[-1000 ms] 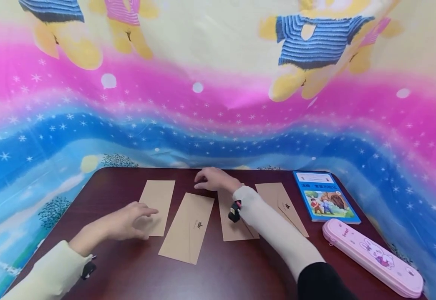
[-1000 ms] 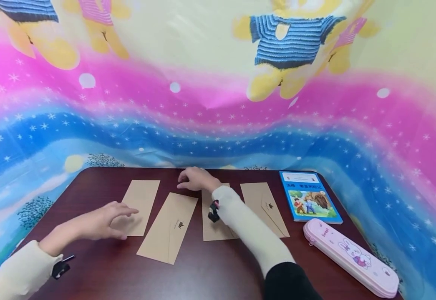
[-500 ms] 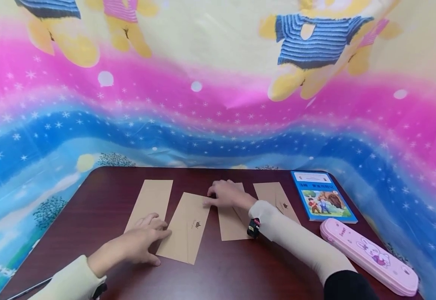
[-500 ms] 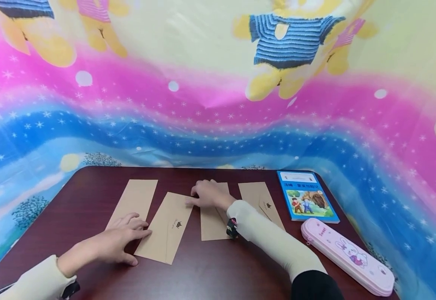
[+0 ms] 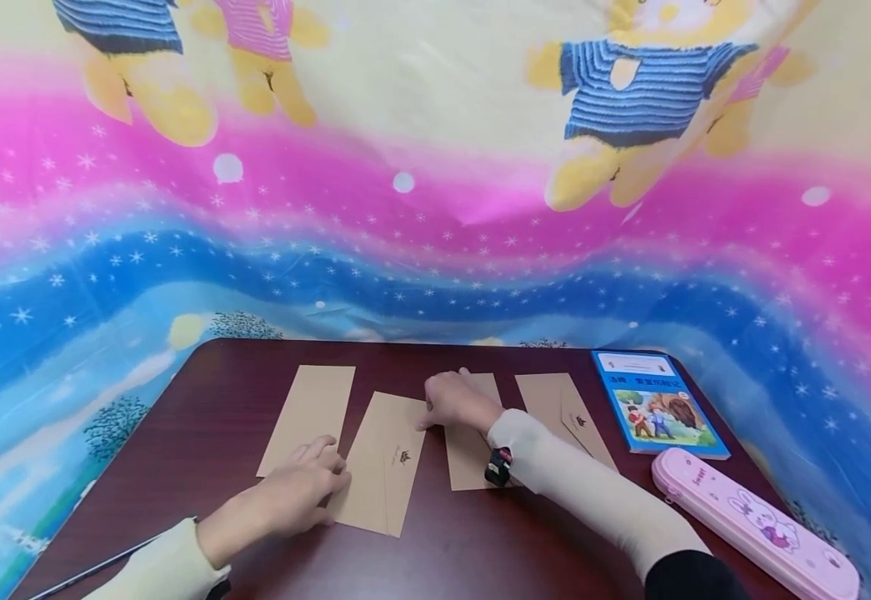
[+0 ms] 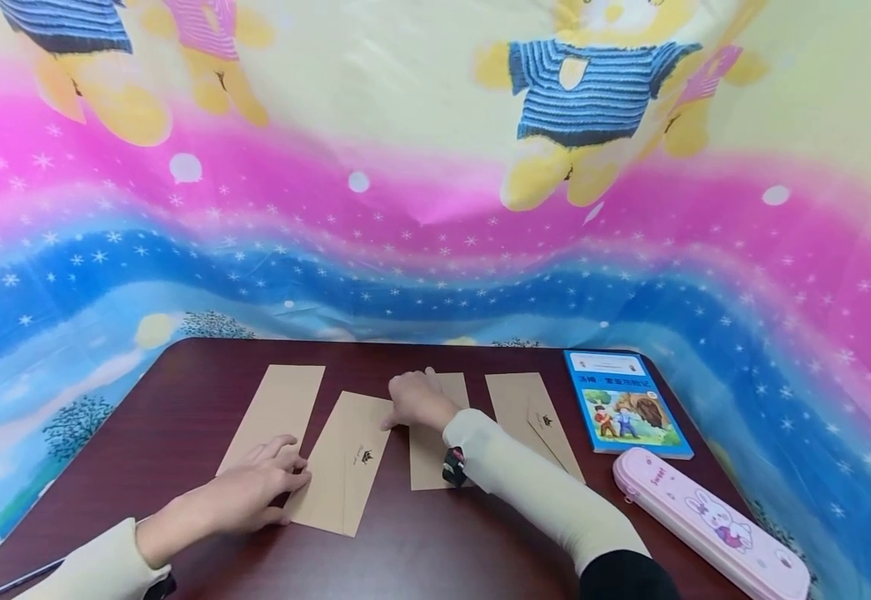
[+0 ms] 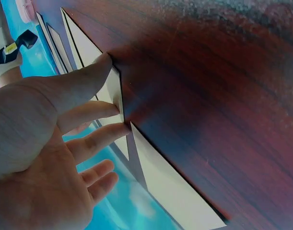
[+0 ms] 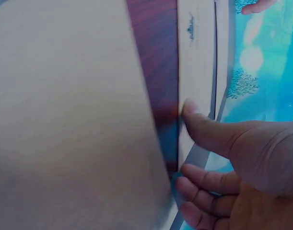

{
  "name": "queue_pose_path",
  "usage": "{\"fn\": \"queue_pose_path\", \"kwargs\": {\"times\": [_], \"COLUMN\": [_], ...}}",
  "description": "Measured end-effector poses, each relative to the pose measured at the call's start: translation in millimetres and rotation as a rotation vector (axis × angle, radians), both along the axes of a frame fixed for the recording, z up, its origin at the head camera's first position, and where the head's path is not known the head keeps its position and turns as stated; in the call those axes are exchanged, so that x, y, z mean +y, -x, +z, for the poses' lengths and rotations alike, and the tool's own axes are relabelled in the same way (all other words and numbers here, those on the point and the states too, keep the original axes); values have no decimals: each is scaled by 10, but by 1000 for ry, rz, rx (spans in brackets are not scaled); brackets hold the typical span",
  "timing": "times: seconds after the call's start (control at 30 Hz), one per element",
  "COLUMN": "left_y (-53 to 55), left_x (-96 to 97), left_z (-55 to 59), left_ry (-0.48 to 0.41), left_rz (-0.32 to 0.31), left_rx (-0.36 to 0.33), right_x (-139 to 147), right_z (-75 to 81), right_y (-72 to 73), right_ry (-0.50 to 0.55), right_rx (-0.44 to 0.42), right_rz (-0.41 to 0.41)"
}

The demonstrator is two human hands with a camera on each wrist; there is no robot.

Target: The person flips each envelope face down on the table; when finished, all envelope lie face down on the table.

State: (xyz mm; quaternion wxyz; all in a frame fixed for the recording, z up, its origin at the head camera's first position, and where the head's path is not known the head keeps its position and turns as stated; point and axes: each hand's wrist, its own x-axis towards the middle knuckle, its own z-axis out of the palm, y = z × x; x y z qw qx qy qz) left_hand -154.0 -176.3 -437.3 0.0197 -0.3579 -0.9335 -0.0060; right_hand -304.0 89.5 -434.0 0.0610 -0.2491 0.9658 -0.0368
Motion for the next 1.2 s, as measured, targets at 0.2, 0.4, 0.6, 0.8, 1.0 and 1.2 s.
{"fn": "queue_pose_path", "kwargs": {"times": [0.2,0.4,0.6,0.8,1.0,1.2], "left_y": [3,20,22,18,37,34], "left_x": [22,44,53,62,67,54], "left_z": [9,7,11,23,37,34], "left_ry": [8,-4,8,29,-6,-33], "left_rz": [-5,-22,-17,-24,-17,-14], "left_rx": [-8,-27,-46,-36,-69,-88], "right_x": [-82,-40,75,179,262,341], "right_z": [85,88,75,76,-20,-171], "right_y": [34,150,223,249,245,280], "right_ry": [-40,36,149,236,300,280], "right_rx": [-66,-157,-255,-298,-155,-39], "right_rz": [-64,-75,-28,62,185,265]}}
